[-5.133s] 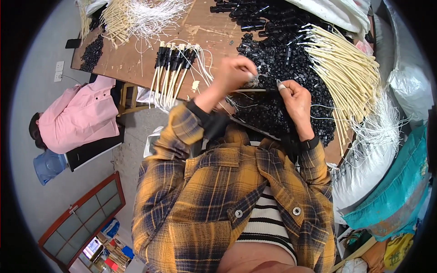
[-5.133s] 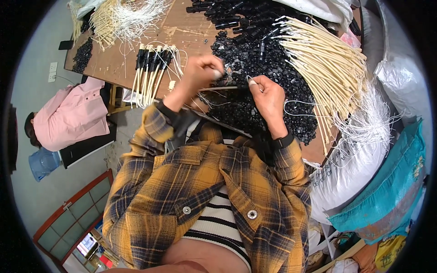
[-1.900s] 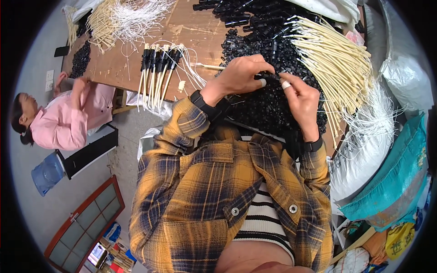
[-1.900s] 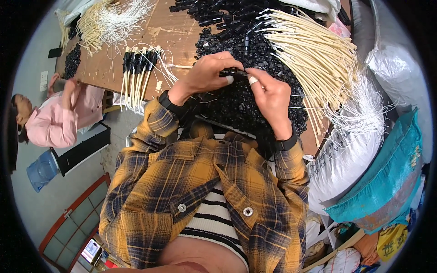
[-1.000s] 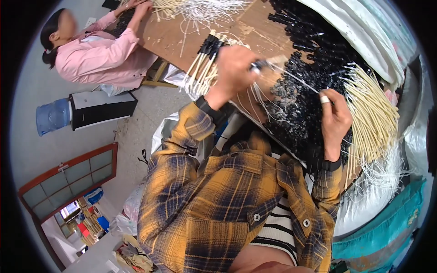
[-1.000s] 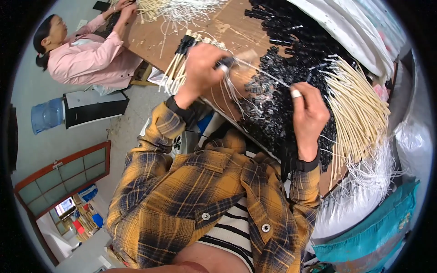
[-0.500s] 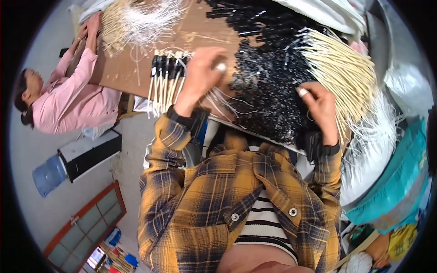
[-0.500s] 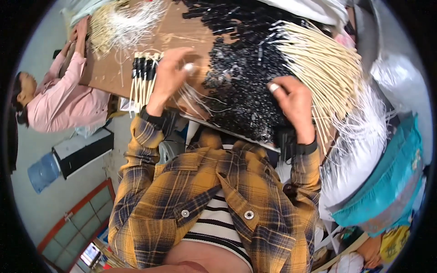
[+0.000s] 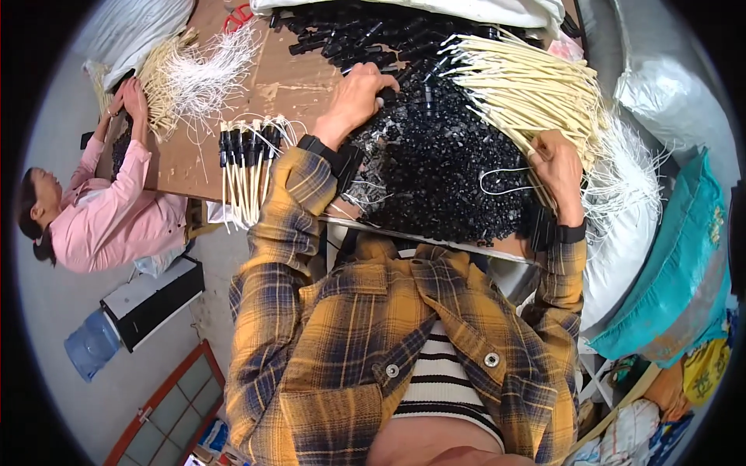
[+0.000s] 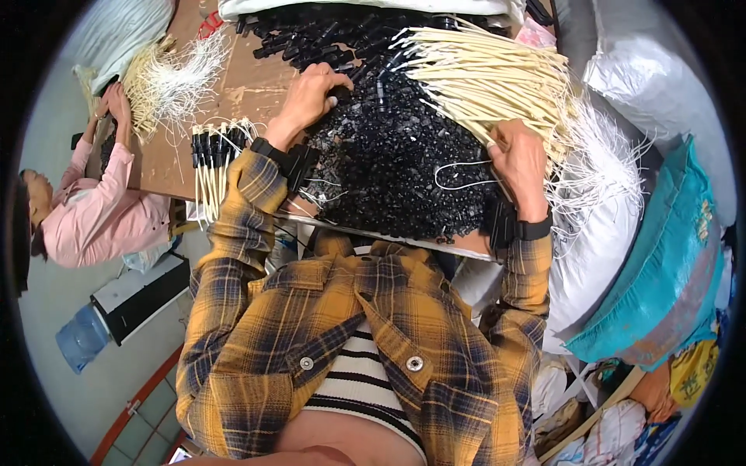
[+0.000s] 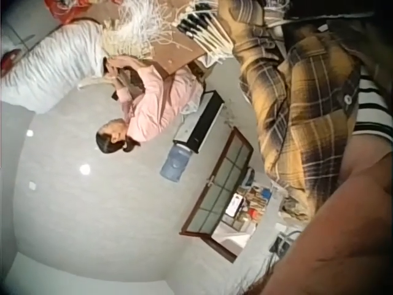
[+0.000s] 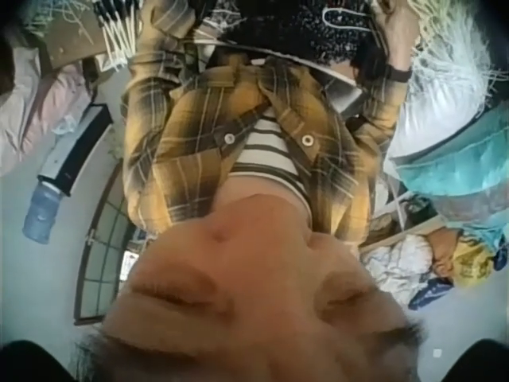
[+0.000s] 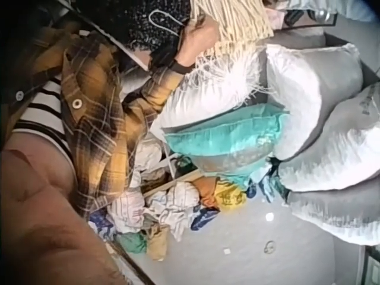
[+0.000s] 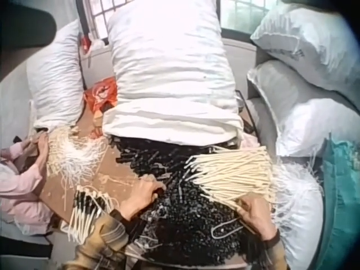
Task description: The person assembles components by hand, picking up a black plastic piece and a white corded stick, threading the cord through the plastic piece, and sliding it into place.
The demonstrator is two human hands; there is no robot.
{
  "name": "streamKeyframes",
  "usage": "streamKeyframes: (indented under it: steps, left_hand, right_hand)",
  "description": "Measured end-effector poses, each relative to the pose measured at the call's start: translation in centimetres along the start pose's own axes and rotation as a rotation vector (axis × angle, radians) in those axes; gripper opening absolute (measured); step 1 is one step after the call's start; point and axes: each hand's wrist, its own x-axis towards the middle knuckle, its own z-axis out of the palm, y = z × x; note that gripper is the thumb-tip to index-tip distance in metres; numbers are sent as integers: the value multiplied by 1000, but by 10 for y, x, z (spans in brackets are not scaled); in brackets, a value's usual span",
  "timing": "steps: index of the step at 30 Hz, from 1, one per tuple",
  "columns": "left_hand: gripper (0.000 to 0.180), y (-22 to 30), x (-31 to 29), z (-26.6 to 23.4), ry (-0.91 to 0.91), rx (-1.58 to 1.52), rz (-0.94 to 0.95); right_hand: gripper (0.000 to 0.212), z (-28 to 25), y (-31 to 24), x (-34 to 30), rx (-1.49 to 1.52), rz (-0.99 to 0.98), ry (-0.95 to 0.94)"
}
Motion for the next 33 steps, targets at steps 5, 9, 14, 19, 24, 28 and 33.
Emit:
streamKeyframes:
  steps: [5, 9, 14, 19, 24, 28, 33]
  left_hand:
    - [33, 24, -15, -18, 3, -275, -143]
    - [33, 37, -30, -18, 61, -475, -68]
    - [37, 50, -38, -24, -90, -553, -152]
    - [38, 64, -42, -7, -118, -407, 157]
    - [44, 48, -52, -26, 185, -57, 205]
    - [60, 84, -55, -32, 13, -156, 176]
    - [44, 104, -53, -34, -16, -112, 22]
  right_hand:
    - [9, -18, -44, 3, 328, -44, -140]
    - [20, -2, -74, -2, 593, -56, -22]
    - [20, 15, -98, -2, 587, -157, -37]
    - [28, 30, -123, -5, 183, -313, -16]
    - [25, 3, -98, -3, -64, -118, -1]
    - [15, 14, -104, 10, 259, -131, 286]
    - [22, 38, -115, 2, 294, -126, 181]
